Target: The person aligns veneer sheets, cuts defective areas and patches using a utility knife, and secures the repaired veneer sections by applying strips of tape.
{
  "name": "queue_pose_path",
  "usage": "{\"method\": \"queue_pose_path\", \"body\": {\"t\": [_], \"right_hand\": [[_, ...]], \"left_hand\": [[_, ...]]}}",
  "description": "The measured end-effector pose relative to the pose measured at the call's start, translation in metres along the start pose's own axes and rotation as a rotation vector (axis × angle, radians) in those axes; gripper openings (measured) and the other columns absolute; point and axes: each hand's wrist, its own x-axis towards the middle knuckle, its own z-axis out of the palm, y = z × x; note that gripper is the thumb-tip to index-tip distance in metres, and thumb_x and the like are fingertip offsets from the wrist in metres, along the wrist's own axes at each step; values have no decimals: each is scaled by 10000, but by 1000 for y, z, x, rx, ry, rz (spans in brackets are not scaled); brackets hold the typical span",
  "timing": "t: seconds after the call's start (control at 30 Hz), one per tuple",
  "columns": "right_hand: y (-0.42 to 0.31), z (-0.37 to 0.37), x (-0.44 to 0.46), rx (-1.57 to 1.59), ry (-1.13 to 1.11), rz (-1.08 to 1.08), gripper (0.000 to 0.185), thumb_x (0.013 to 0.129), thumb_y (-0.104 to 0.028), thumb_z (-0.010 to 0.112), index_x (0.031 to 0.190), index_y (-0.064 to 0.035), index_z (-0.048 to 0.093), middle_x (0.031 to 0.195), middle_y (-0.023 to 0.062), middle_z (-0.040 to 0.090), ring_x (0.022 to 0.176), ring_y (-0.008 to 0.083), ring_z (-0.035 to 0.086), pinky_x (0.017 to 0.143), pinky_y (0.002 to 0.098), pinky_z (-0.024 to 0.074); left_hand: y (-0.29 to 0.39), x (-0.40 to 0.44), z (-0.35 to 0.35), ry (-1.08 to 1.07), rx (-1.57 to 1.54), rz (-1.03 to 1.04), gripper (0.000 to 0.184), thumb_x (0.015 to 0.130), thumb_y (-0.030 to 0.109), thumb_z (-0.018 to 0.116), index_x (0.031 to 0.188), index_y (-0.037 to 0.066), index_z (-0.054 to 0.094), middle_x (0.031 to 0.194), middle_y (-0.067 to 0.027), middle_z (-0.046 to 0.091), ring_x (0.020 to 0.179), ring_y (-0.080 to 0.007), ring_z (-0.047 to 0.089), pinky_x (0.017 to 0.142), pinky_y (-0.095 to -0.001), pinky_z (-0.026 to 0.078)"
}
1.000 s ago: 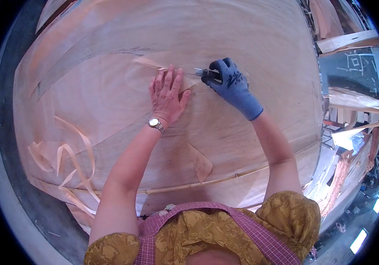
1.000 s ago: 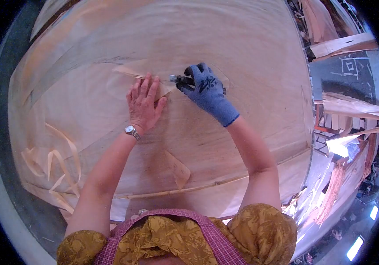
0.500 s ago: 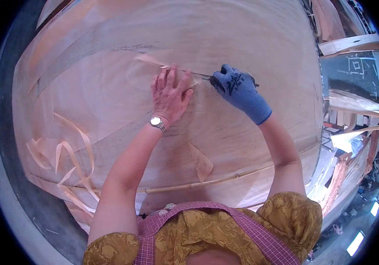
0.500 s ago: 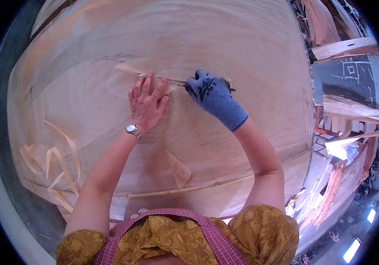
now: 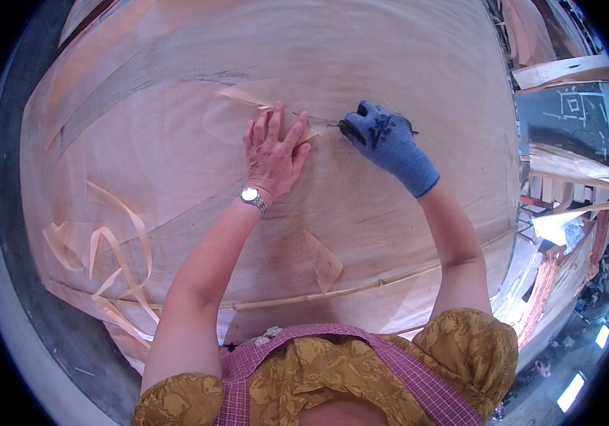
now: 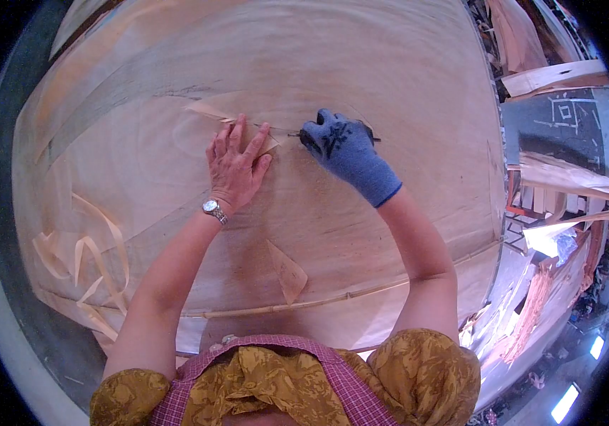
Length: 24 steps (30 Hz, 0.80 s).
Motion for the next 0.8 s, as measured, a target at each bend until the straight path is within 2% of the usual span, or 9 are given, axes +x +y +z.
{"method": "queue_pose_path", "body": {"t": [0.13, 0.23, 0.33, 0.43, 0.7, 0.8], "right_hand": [[4, -12, -4, 80, 44, 30, 206, 891, -328, 648, 972, -140, 632, 945, 112, 615, 900, 316, 638, 721, 444, 522], [0, 5, -2, 83, 231, 17, 283, 871, -334, 671, 1090, -158, 639, 1038, 108, 620, 1003, 311, 598, 847, 450, 485], [-15, 18, -9, -50, 359, 24, 360, 863, -312, 679, 1184, -159, 622, 1158, 117, 602, 1077, 327, 560, 944, 489, 422], [-38, 19, -35, -23, 478, 100, 395, 861, -293, 683, 1220, -146, 609, 1220, 122, 580, 1119, 332, 530, 992, 514, 370], [-157, 28, -212, 143, 426, 321, 347, 849, -210, 708, 1179, -126, 643, 1178, 117, 622, 1103, 356, 551, 1009, 506, 392], [-224, 30, -296, 210, 387, 395, 349, 814, -195, 728, 1148, -128, 651, 1147, 110, 631, 1059, 356, 563, 989, 503, 410]], "left_hand": [[0, 0, -1, -3, 5, 0, 593, 877, 381, 640, 1445, 334, 479, 1539, -113, 357, 1392, -314, 320, 1130, -507, 217], [1, -1, -1, 7, 0, -4, 575, 879, 380, 638, 1434, 331, 495, 1533, -111, 365, 1391, -307, 323, 1127, -495, 225], [0, 0, 1, 22, 5, 4, 558, 881, 377, 633, 1423, 327, 508, 1528, -110, 371, 1389, -307, 325, 1125, -486, 233], [0, -1, -2, 26, -16, 6, 541, 885, 372, 624, 1414, 321, 521, 1526, -112, 373, 1388, -312, 325, 1124, -484, 235], [-1, -8, 5, 93, -19, 39, 509, 905, 385, 585, 1399, 270, 542, 1517, -110, 384, 1393, -327, 321, 1126, -498, 234], [-3, -10, 9, 67, -32, -3, 577, 900, 420, 565, 1441, 239, 481, 1517, -136, 386, 1392, -330, 320, 1141, -509, 213]]}}
